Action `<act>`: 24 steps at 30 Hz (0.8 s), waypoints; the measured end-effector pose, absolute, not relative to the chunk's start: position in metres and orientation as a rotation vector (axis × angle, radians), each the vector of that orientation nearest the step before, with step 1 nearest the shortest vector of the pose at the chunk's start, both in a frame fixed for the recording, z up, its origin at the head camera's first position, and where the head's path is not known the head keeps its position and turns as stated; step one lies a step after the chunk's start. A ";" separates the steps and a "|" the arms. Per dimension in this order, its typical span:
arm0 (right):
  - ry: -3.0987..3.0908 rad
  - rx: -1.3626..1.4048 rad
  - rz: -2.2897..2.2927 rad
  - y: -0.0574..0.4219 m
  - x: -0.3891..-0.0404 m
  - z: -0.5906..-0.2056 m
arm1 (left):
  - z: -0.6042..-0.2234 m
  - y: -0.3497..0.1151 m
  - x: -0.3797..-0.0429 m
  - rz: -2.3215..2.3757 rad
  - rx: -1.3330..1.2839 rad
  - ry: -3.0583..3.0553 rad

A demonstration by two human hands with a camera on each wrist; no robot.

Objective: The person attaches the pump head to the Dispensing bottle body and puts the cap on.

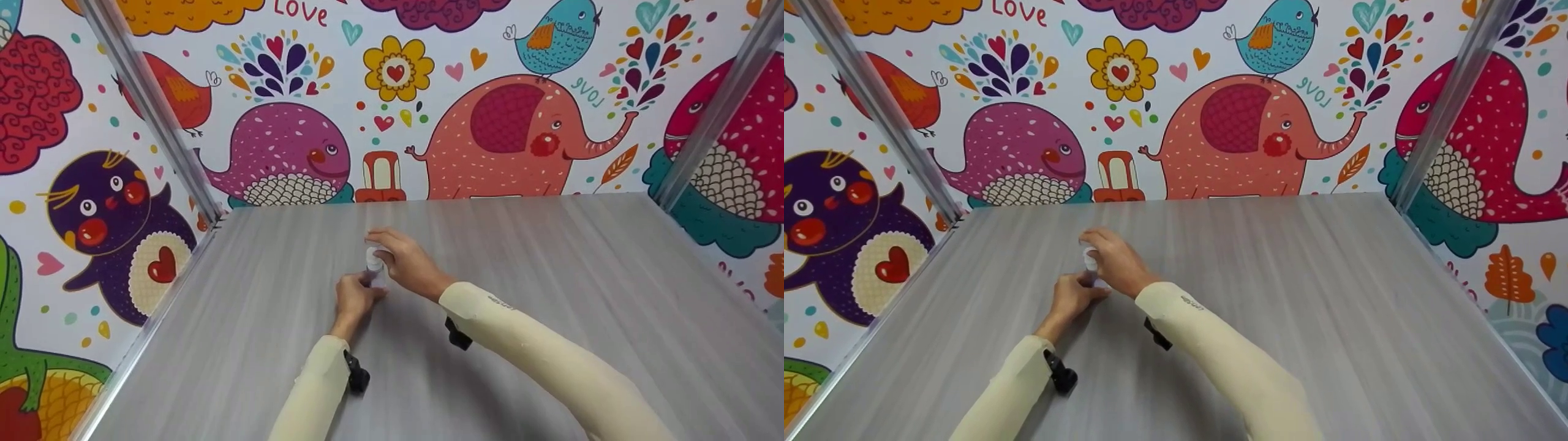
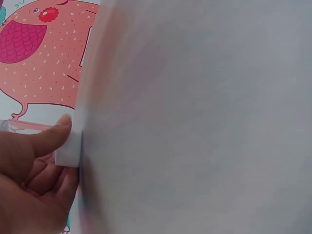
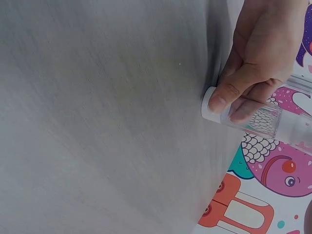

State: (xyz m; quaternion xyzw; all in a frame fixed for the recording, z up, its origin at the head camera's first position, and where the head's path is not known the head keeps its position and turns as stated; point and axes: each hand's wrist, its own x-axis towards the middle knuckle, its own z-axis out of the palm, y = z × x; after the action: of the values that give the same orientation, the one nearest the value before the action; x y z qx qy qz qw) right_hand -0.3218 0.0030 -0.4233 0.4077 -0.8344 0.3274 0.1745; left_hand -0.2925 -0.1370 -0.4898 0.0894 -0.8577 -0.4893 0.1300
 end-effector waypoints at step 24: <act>-2.383 1.143 0.981 -0.002 -0.321 -0.440 | -0.493 -0.138 -0.295 -1.380 0.231 -2.492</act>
State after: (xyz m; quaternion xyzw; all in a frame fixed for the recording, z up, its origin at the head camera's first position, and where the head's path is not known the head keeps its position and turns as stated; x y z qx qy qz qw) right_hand -0.3210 -0.0017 -0.4397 0.4001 -0.8344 0.3434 0.1604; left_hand -0.2955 -0.1384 -0.4930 0.0800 -0.8631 -0.4782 0.1413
